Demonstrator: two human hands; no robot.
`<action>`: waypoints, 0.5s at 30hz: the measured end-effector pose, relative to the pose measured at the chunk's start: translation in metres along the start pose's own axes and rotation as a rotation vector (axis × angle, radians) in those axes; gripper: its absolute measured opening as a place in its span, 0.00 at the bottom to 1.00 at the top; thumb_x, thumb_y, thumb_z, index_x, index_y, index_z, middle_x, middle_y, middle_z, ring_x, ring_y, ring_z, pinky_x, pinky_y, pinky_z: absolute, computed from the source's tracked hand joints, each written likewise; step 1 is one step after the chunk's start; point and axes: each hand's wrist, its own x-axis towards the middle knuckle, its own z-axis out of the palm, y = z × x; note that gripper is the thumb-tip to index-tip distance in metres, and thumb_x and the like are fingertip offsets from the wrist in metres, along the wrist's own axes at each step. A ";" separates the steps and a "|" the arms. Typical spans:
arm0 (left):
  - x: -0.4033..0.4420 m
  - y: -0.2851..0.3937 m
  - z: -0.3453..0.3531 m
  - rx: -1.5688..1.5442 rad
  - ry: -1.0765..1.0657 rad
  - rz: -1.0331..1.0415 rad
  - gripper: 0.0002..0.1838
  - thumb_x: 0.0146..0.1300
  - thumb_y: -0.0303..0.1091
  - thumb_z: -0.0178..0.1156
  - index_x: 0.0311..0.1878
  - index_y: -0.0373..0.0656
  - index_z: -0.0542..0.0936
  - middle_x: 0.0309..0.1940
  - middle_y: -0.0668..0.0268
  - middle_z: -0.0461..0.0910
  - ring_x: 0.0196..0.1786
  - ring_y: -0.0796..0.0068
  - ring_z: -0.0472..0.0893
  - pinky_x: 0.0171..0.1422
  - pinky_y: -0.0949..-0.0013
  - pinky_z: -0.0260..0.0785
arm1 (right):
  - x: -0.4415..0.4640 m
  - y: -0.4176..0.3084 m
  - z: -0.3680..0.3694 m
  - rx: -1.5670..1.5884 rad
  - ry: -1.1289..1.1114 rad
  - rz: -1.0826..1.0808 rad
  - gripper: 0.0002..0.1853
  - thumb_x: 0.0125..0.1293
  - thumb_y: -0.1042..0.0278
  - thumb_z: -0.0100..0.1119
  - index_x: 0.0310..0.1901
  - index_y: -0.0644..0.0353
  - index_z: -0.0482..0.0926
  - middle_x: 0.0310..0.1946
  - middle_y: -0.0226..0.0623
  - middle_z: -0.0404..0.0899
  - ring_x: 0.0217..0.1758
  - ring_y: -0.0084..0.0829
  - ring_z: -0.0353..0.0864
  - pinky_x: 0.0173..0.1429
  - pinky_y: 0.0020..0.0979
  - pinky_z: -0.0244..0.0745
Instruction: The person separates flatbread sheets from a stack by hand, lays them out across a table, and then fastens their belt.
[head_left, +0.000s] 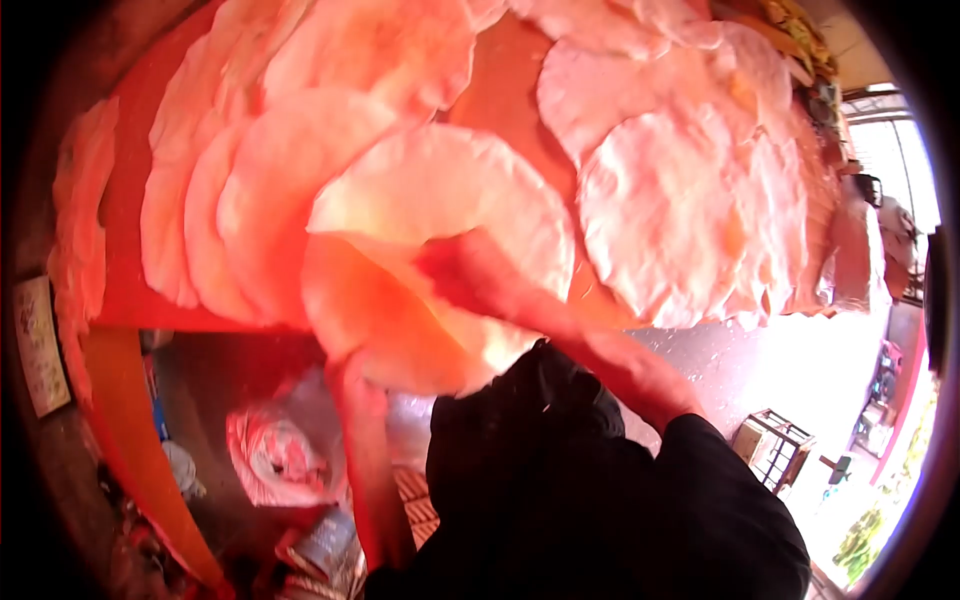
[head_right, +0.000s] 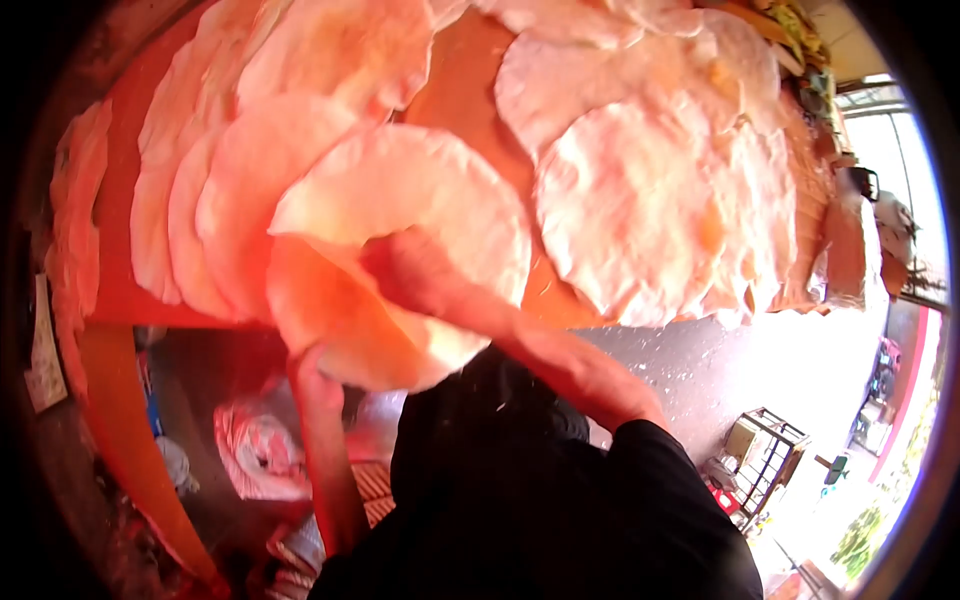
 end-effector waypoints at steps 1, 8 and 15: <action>-0.005 0.001 -0.004 -0.050 -0.027 -0.013 0.28 0.55 0.20 0.58 0.62 0.33 0.72 0.56 0.55 0.77 0.58 0.60 0.79 0.63 0.58 0.72 | 0.005 -0.014 -0.046 0.295 -0.088 0.344 0.11 0.61 0.82 0.57 0.45 0.63 0.81 0.30 0.33 0.82 0.27 0.24 0.83 0.29 0.27 0.79; 0.013 -0.033 -0.046 -0.070 -0.087 -0.017 0.23 0.55 0.23 0.57 0.56 0.28 0.75 0.54 0.54 0.79 0.56 0.60 0.80 0.62 0.59 0.72 | 0.027 -0.006 -0.324 -0.215 0.313 0.018 0.09 0.60 0.78 0.59 0.42 0.63 0.83 0.31 0.30 0.82 0.29 0.21 0.81 0.31 0.25 0.78; 0.003 -0.024 -0.028 -0.155 -0.092 -0.023 0.28 0.58 0.26 0.55 0.64 0.33 0.70 0.61 0.56 0.74 0.65 0.58 0.73 0.69 0.56 0.65 | 0.116 -0.107 -0.437 -0.881 0.573 -0.161 0.05 0.61 0.68 0.57 0.34 0.57 0.82 0.23 0.36 0.80 0.24 0.35 0.79 0.30 0.36 0.74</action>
